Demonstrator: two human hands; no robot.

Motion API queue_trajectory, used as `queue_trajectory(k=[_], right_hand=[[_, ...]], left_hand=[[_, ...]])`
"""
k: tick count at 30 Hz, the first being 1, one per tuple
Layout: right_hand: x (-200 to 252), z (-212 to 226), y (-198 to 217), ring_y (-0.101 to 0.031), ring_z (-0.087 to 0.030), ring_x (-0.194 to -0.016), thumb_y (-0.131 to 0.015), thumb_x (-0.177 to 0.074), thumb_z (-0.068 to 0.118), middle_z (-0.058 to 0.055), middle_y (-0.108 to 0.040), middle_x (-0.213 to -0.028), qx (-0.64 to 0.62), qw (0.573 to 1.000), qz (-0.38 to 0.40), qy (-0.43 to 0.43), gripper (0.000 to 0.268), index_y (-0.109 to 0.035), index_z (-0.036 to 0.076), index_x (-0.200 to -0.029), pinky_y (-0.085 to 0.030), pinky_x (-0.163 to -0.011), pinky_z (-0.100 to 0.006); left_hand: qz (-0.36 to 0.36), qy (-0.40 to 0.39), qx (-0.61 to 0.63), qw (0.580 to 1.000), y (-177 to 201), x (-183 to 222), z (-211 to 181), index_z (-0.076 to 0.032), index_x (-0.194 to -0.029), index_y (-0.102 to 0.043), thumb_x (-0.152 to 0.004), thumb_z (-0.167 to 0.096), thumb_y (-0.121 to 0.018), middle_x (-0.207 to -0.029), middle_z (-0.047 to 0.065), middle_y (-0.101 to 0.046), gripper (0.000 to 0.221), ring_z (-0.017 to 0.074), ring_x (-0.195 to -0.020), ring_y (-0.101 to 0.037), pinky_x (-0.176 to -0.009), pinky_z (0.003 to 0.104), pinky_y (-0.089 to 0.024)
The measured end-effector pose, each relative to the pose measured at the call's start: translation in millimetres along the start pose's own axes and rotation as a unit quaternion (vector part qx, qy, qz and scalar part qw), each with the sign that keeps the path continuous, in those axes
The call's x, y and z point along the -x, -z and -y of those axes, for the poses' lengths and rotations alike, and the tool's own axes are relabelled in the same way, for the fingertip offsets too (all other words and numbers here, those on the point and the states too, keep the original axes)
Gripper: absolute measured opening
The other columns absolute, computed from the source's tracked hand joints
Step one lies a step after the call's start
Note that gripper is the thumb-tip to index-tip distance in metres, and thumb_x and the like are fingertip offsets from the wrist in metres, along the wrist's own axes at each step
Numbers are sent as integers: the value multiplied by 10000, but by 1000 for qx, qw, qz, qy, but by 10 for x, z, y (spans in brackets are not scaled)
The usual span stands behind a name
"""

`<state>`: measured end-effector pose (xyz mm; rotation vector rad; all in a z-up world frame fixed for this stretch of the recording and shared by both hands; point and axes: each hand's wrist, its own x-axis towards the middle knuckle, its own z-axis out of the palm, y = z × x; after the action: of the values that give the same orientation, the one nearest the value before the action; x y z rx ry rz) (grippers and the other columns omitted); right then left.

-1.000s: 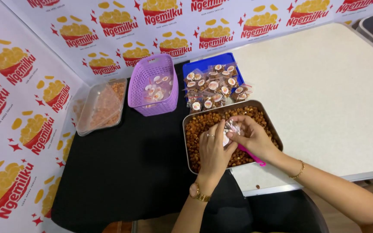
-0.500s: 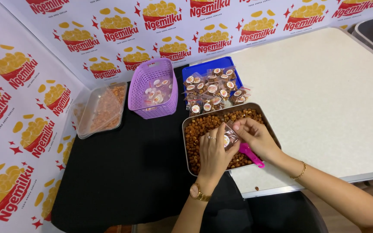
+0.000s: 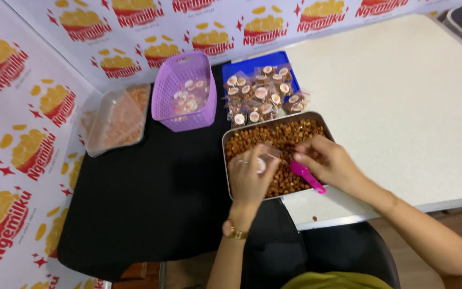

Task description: Packaging peanuts into small plastic bags using a spoon and sorting packaged items into containers.

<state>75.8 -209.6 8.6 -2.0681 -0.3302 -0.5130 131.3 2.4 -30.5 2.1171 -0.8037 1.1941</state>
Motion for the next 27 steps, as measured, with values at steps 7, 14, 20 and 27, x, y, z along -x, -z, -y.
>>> queue_trajectory(k=[7, 14, 20, 27], right_hand=[[587, -178, 167, -699, -286, -986, -768, -791, 457, -67, -720, -1009, 346, 920, 183, 27, 387, -757, 176, -1057, -577, -826, -397], [547, -162, 119, -718, -263, -905, -752, -859, 195, -45, -755, -890, 296, 944, 114, 93, 85, -796, 173, -928, -548, -716, -337], [107, -258, -64, -705, -270, -835, -672, -1012, 272, -64, -678, -850, 268, 953, -3, 141, 166, -724, 115, -1000, -558, -703, -334], [-575, -389, -165, -720, -365, -739, -693, -1017, 171, -128, -706, -746, 107, 990, -2, 89, 165, -706, 67, -889, -555, -677, -402]], left_hand=[[-4, 140, -7, 990, 317, 312, 357, -114, -1263, -665, -894, -422, -770, -1094, 126, -621, 492, 350, -957, -636, -816, 437, -521], [31, 220, 46, 974, 468, 280, 251, -53, -1314, -628, -965, -406, -717, -1142, 146, -558, 505, 366, -992, -616, -843, 461, -513], [16, 203, 61, 977, 293, 349, 189, -65, -1365, -585, -961, -448, -700, -1143, 135, -607, 568, 324, -1022, -647, -848, 432, -516], [54, 239, 63, 968, 275, 321, 111, -64, -1377, -576, -981, -477, -650, -1144, 102, -620, 576, 302, -1015, -668, -834, 410, -510]])
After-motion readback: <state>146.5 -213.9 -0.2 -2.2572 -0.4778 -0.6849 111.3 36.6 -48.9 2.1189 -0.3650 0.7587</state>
